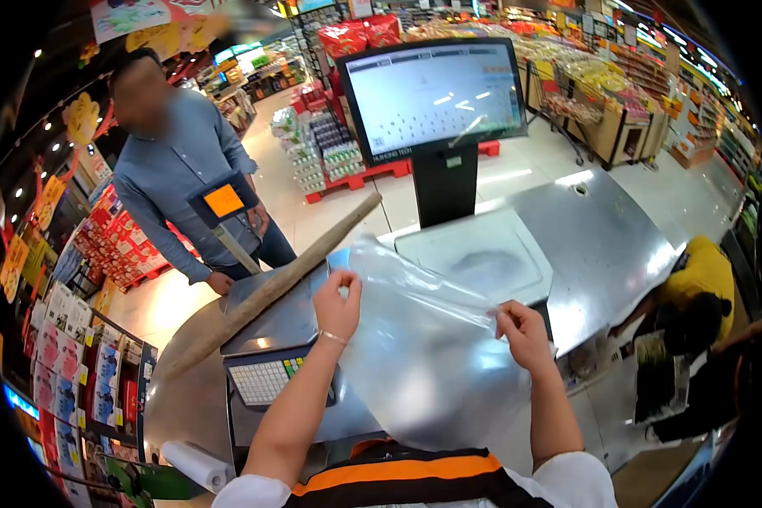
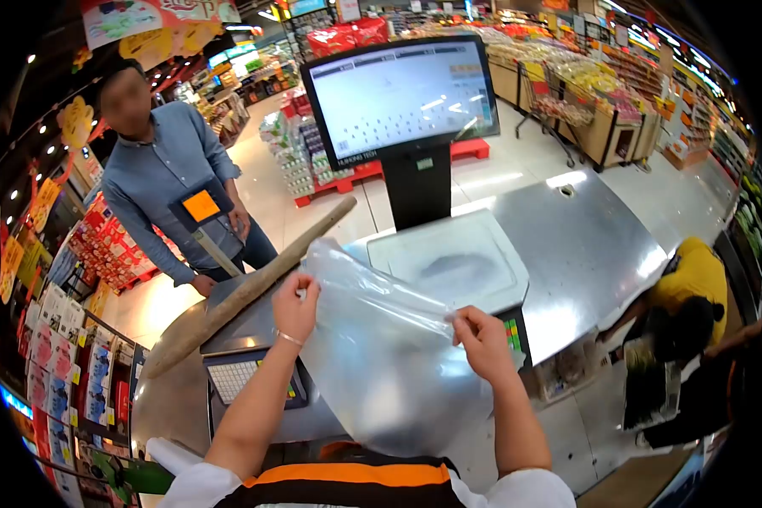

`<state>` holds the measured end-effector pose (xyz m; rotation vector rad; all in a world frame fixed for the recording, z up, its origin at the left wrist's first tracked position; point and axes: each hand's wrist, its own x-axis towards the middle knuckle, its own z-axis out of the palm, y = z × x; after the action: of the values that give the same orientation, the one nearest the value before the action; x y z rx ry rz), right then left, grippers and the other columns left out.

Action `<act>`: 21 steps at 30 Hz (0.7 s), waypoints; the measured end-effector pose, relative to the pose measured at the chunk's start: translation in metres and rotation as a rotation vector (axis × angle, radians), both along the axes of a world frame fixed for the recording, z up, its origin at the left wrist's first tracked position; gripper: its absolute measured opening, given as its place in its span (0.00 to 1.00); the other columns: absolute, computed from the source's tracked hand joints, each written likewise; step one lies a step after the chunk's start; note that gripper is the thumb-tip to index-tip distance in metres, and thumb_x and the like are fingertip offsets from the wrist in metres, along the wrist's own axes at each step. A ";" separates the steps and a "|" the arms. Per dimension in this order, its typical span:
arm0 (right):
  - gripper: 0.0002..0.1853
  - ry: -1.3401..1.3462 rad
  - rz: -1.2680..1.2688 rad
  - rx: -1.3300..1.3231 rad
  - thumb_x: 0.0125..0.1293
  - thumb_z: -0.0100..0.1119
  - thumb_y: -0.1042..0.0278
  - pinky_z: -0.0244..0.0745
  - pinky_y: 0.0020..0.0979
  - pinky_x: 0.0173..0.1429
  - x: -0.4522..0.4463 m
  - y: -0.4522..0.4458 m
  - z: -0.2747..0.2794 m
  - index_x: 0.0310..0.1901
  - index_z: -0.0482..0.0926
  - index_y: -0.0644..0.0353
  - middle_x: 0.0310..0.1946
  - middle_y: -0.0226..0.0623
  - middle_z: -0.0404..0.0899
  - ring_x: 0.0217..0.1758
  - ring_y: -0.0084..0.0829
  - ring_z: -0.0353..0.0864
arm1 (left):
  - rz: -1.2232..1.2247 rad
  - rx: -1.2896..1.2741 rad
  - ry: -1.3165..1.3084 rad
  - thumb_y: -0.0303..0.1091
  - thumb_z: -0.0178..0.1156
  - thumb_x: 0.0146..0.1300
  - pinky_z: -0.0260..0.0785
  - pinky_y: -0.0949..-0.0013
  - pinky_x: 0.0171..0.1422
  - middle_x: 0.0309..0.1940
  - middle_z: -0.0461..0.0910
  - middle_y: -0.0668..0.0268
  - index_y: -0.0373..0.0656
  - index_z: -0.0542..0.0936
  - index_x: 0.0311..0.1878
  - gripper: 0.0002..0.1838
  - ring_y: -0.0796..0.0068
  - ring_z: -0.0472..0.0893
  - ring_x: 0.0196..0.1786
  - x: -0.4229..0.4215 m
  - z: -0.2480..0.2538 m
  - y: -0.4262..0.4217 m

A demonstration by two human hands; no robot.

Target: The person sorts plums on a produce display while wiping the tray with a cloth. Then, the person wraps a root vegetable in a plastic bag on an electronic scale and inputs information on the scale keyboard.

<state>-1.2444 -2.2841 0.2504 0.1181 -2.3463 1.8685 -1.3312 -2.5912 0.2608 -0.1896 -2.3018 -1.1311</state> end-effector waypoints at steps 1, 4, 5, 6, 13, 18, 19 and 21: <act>0.10 -0.003 0.002 0.034 0.69 0.52 0.68 0.67 0.22 0.32 -0.006 -0.001 0.006 0.37 0.80 0.66 0.21 0.28 0.75 0.25 0.16 0.70 | 0.013 0.001 0.021 0.32 0.61 0.59 0.72 0.68 0.40 0.26 0.81 0.59 0.38 0.79 0.35 0.07 0.65 0.82 0.32 -0.013 0.022 0.006; 0.09 0.073 0.047 -0.013 0.68 0.52 0.69 0.66 0.24 0.31 -0.033 -0.010 -0.002 0.35 0.76 0.66 0.20 0.30 0.75 0.25 0.18 0.71 | 0.065 0.051 0.128 0.31 0.60 0.58 0.71 0.68 0.38 0.26 0.81 0.59 0.39 0.79 0.35 0.06 0.66 0.82 0.31 -0.026 0.070 0.019; 0.09 0.099 0.024 0.015 0.68 0.52 0.69 0.67 0.24 0.31 -0.041 -0.011 -0.005 0.34 0.76 0.66 0.20 0.31 0.75 0.25 0.19 0.71 | 0.057 0.040 0.097 0.31 0.60 0.58 0.72 0.67 0.40 0.27 0.81 0.58 0.39 0.80 0.37 0.07 0.65 0.82 0.33 -0.027 0.082 0.023; 0.09 0.120 -0.029 0.028 0.68 0.52 0.69 0.66 0.24 0.31 -0.050 -0.007 -0.005 0.34 0.75 0.66 0.19 0.32 0.74 0.24 0.19 0.71 | 0.045 0.025 0.064 0.30 0.60 0.58 0.73 0.66 0.42 0.28 0.82 0.58 0.39 0.80 0.39 0.08 0.63 0.82 0.34 -0.031 0.090 0.026; 0.11 0.057 -0.336 0.217 0.65 0.55 0.68 0.66 0.30 0.28 -0.088 0.047 -0.034 0.29 0.72 0.67 0.17 0.39 0.72 0.21 0.28 0.71 | -0.379 -0.188 0.461 0.31 0.61 0.56 0.67 0.56 0.60 0.45 0.81 0.54 0.41 0.79 0.51 0.17 0.54 0.78 0.51 -0.107 0.052 0.066; 0.11 0.058 -0.479 0.336 0.65 0.53 0.68 0.65 0.30 0.26 -0.085 0.097 -0.077 0.27 0.72 0.65 0.17 0.32 0.72 0.21 0.22 0.71 | -0.129 -0.579 -0.051 0.36 0.64 0.50 0.64 0.55 0.62 0.54 0.75 0.53 0.43 0.72 0.58 0.29 0.53 0.73 0.57 -0.096 -0.040 -0.088; 0.11 0.076 -0.487 0.382 0.65 0.53 0.68 0.64 0.30 0.26 -0.078 0.102 -0.086 0.27 0.72 0.65 0.17 0.31 0.72 0.21 0.23 0.71 | -0.020 -0.677 -0.143 0.39 0.66 0.49 0.63 0.55 0.62 0.56 0.74 0.53 0.44 0.71 0.58 0.31 0.54 0.71 0.59 -0.086 -0.052 -0.132; 0.11 0.033 -0.396 0.168 0.67 0.51 0.67 0.62 0.27 0.25 -0.051 0.094 -0.073 0.29 0.72 0.63 0.18 0.28 0.72 0.19 0.21 0.68 | 0.314 -0.771 -0.322 0.47 0.68 0.45 0.58 0.51 0.64 0.57 0.73 0.56 0.44 0.71 0.60 0.37 0.56 0.66 0.64 -0.055 -0.056 -0.191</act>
<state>-1.2956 -2.1904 0.1778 -0.2769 -2.2928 1.4738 -1.3860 -2.7827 0.2046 0.0790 -2.8226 -0.0824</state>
